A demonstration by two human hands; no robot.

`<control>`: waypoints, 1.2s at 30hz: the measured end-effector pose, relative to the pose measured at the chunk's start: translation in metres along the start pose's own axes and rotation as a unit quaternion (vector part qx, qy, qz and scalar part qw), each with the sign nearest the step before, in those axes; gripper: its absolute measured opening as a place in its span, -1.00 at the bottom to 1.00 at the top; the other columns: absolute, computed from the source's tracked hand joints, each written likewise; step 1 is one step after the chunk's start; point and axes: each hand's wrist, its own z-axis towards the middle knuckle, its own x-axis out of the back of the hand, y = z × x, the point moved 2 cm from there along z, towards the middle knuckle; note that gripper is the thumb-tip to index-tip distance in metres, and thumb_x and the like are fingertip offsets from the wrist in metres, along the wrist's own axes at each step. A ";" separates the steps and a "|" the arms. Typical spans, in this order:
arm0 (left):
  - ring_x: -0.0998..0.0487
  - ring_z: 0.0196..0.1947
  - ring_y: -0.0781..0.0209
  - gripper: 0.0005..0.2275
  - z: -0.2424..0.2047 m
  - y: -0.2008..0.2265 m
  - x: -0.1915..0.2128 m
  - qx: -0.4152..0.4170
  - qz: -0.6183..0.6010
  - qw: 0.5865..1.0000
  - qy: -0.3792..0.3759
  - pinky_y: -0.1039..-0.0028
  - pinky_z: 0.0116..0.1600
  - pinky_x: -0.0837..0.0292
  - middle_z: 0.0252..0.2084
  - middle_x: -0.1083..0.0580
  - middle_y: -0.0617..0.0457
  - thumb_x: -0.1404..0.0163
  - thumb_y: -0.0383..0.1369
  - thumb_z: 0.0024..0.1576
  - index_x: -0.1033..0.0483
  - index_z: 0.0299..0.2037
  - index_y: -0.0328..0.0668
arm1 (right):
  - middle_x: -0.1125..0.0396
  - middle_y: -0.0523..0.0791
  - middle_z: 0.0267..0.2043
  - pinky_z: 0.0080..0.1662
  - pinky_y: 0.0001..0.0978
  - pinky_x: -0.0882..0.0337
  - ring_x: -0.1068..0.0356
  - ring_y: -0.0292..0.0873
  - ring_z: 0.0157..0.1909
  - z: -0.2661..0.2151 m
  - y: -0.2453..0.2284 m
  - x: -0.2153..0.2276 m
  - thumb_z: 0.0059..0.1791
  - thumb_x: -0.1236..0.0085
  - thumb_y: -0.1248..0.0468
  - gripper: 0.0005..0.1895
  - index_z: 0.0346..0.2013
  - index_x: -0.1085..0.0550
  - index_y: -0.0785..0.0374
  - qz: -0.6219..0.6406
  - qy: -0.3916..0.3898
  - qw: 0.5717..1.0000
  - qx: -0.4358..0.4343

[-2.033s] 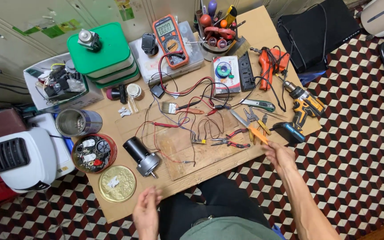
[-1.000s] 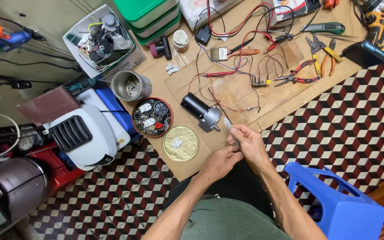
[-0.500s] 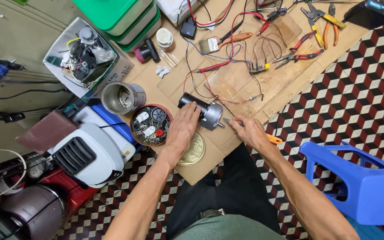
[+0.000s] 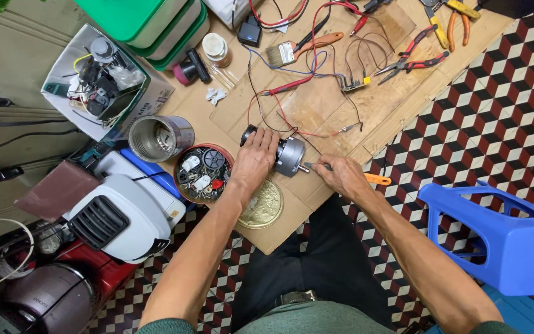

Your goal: Connecting wires, analyzing electronic components, and checking the shaft rotation of a small electric motor mechanism.

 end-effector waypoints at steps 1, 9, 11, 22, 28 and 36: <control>-0.35 0.31 -0.06 -0.54 0.001 0.000 0.000 -0.002 -0.001 1.000 -0.001 0.25 0.38 -0.23 0.26 -0.39 -0.17 0.06 -0.48 0.10 -0.33 0.26 -0.39 | -0.46 0.05 -0.35 -0.20 -0.07 -0.41 -0.46 0.10 -0.32 0.001 0.002 -0.001 0.02 -0.10 0.02 -0.67 -0.27 -0.58 0.23 0.001 0.000 1.000 -0.002; -0.41 0.24 -0.04 -0.58 0.001 0.000 -0.008 -0.002 0.003 0.999 0.036 0.22 0.29 -0.37 0.18 -0.43 -0.14 0.03 -0.47 0.09 -0.40 0.20 -0.35 | -0.43 0.07 -0.45 -0.26 -0.08 -0.40 -0.45 0.09 -0.39 0.006 0.013 -0.007 0.01 -0.13 -0.01 -0.65 -0.29 -0.58 0.24 -0.029 0.021 0.999 0.040; -0.41 0.24 -0.03 -0.58 0.002 0.000 -0.007 -0.001 0.003 0.999 0.032 0.22 0.30 -0.38 0.18 -0.43 -0.14 0.03 -0.47 0.08 -0.40 0.20 -0.35 | -0.42 0.06 -0.47 -0.28 -0.08 -0.40 -0.44 0.09 -0.40 0.007 0.013 -0.008 0.00 -0.14 -0.01 -0.65 -0.31 -0.58 0.23 -0.031 0.024 0.998 0.049; -0.43 0.25 -0.02 -0.60 0.001 -0.001 -0.002 0.012 -0.023 0.999 0.022 0.24 0.32 -0.37 0.18 -0.44 -0.14 0.03 -0.50 0.09 -0.41 0.18 -0.31 | -0.41 0.00 -0.51 -0.32 -0.11 -0.39 -0.43 0.03 -0.44 0.005 0.011 -0.010 -0.01 -0.16 -0.02 -0.66 -0.35 -0.59 0.20 -0.039 0.036 0.997 0.052; -0.43 0.26 -0.02 -0.59 0.000 -0.002 -0.007 0.011 -0.018 0.999 0.036 0.26 0.32 -0.36 0.20 -0.44 -0.17 0.04 -0.50 0.10 -0.37 0.20 -0.28 | -0.41 -0.02 -0.50 -0.31 -0.11 -0.39 -0.44 0.03 -0.41 0.005 0.015 -0.013 0.00 -0.16 -0.02 -0.66 -0.35 -0.60 0.19 -0.056 0.049 0.995 0.073; -0.42 0.26 -0.03 -0.60 0.001 -0.003 0.003 0.009 -0.051 0.998 0.026 0.24 0.31 -0.37 0.18 -0.44 -0.14 0.03 -0.51 0.09 -0.38 0.18 -0.29 | -0.42 -0.02 -0.50 -0.32 -0.11 -0.39 -0.45 0.03 -0.40 0.006 0.021 -0.016 0.01 -0.15 -0.01 -0.68 -0.32 -0.60 0.18 -0.041 0.052 0.994 0.088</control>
